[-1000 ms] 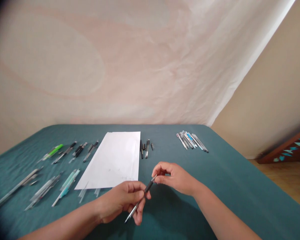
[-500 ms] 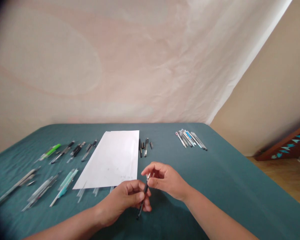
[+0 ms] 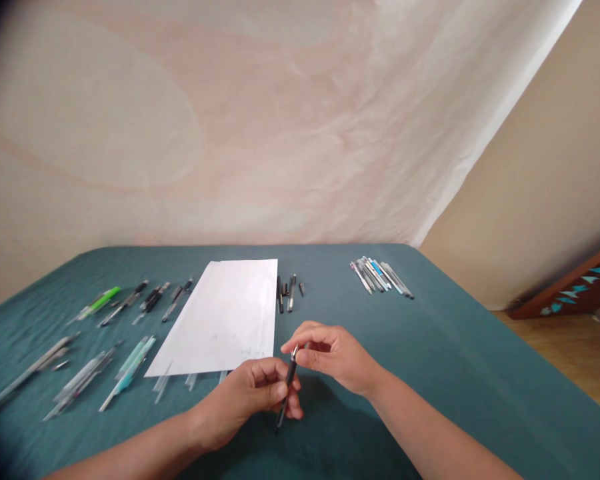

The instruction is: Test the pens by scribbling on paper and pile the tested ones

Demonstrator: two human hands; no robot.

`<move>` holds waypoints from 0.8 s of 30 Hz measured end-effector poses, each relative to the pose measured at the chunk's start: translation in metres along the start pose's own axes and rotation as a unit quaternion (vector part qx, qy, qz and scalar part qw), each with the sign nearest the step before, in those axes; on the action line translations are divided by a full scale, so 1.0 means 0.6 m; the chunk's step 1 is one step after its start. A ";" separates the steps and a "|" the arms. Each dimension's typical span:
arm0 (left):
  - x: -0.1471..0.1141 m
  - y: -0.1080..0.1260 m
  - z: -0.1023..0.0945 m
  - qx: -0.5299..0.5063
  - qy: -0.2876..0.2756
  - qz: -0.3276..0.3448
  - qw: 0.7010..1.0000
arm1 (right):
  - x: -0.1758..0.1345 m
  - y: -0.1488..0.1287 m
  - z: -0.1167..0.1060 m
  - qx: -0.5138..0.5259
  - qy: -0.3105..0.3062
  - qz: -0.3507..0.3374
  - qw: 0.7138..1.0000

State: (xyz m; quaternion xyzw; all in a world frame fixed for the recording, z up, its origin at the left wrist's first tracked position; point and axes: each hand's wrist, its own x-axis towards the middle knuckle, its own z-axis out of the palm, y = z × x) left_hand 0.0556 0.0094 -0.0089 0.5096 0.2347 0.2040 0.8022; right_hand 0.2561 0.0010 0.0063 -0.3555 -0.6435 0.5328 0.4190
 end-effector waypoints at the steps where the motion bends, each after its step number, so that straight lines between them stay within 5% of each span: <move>1: 0.000 0.000 0.000 0.001 0.000 -0.002 1.000 | 0.000 0.001 -0.001 -0.007 0.001 -0.004 1.000; 24: -0.001 -0.006 -0.003 -0.027 0.007 -0.012 1.000 | 0.002 0.012 -0.001 0.048 0.022 0.009 0.999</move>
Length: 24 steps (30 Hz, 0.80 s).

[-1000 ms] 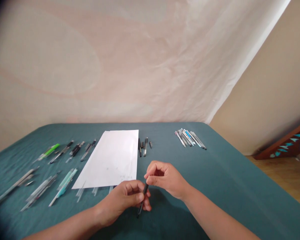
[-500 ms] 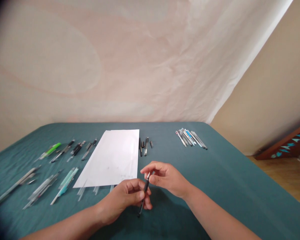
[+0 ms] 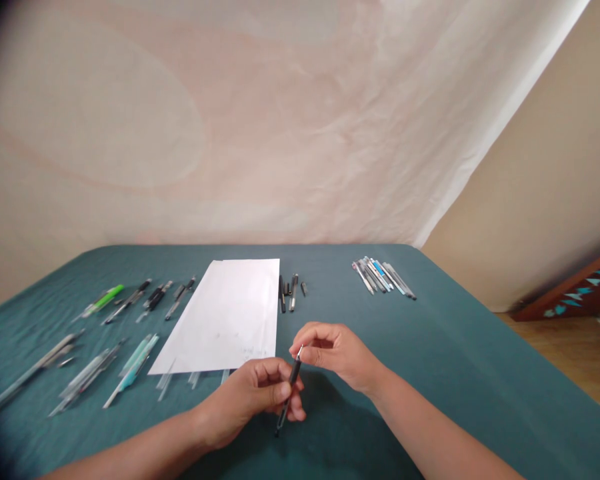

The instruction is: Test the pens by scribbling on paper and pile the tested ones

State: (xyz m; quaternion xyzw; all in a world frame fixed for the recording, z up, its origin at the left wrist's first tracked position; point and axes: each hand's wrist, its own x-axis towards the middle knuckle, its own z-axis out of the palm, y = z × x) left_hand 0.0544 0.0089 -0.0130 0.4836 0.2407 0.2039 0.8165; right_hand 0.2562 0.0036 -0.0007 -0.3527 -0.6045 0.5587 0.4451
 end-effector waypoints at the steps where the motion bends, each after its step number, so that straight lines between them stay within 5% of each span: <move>1: 0.000 0.000 0.000 0.002 -0.001 -0.002 1.000 | 0.000 0.000 0.000 0.006 0.004 0.002 1.000; 16: -0.004 0.001 0.002 -0.081 -0.060 -0.058 0.993 | 0.002 0.011 0.002 0.078 -0.048 0.054 0.994; 24: -0.001 -0.002 0.004 0.094 0.077 -0.006 0.993 | 0.004 0.017 0.006 0.032 0.003 0.057 0.998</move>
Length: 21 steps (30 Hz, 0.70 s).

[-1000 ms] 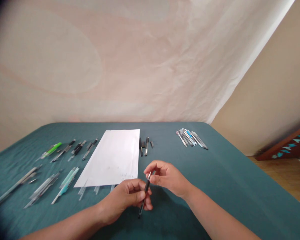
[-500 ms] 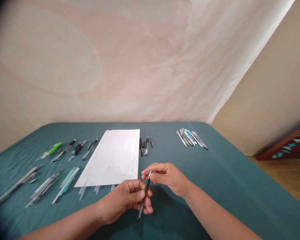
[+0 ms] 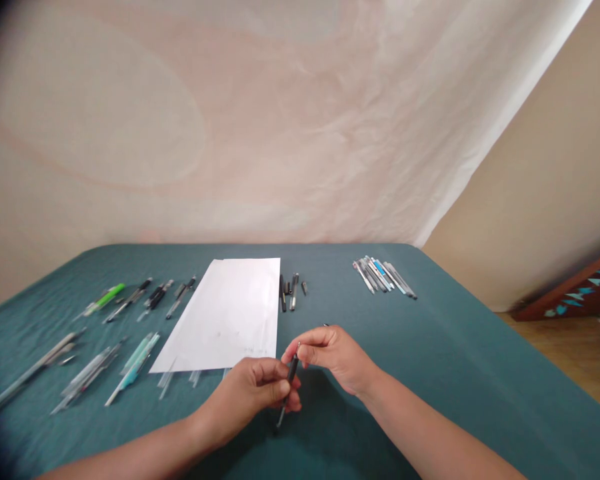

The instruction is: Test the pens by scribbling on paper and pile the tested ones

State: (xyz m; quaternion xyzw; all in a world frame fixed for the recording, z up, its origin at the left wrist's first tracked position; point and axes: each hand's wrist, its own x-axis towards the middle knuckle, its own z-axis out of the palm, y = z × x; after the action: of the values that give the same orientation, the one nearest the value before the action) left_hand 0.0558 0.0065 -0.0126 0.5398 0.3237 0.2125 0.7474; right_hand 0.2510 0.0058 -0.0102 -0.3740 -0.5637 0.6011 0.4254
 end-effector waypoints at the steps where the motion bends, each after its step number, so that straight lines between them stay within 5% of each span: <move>1: -0.001 0.001 0.001 0.013 0.018 0.004 1.000 | 0.000 0.000 0.002 0.000 0.007 0.000 1.000; 3: -0.004 0.005 0.003 0.015 0.026 0.006 1.000 | -0.001 -0.001 0.005 0.006 0.016 0.002 1.000; 8: -0.011 0.011 0.003 -0.082 -0.101 -0.023 0.991 | -0.007 -0.005 0.006 0.065 -0.033 0.019 0.997; 11: -0.012 0.011 0.003 -0.088 -0.121 -0.034 0.988 | -0.009 -0.008 0.011 0.078 -0.064 -0.001 0.995; 17: -0.012 0.040 -0.007 0.144 -0.064 0.019 0.987 | -0.005 -0.014 0.017 0.106 -0.003 -0.013 0.994; 19: -0.016 0.060 -0.028 0.324 -0.007 0.078 0.943 | -0.001 -0.013 0.004 0.148 0.059 0.003 0.987; 21: -0.024 0.079 -0.059 0.510 0.051 0.115 0.851 | 0.003 -0.011 -0.019 0.157 0.117 0.019 0.980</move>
State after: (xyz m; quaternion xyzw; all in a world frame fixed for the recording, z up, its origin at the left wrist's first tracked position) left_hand 0.0220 0.0361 0.0286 0.8667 0.3600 0.1297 0.3200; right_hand 0.2616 0.0119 -0.0046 -0.3810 -0.4011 0.6424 0.5304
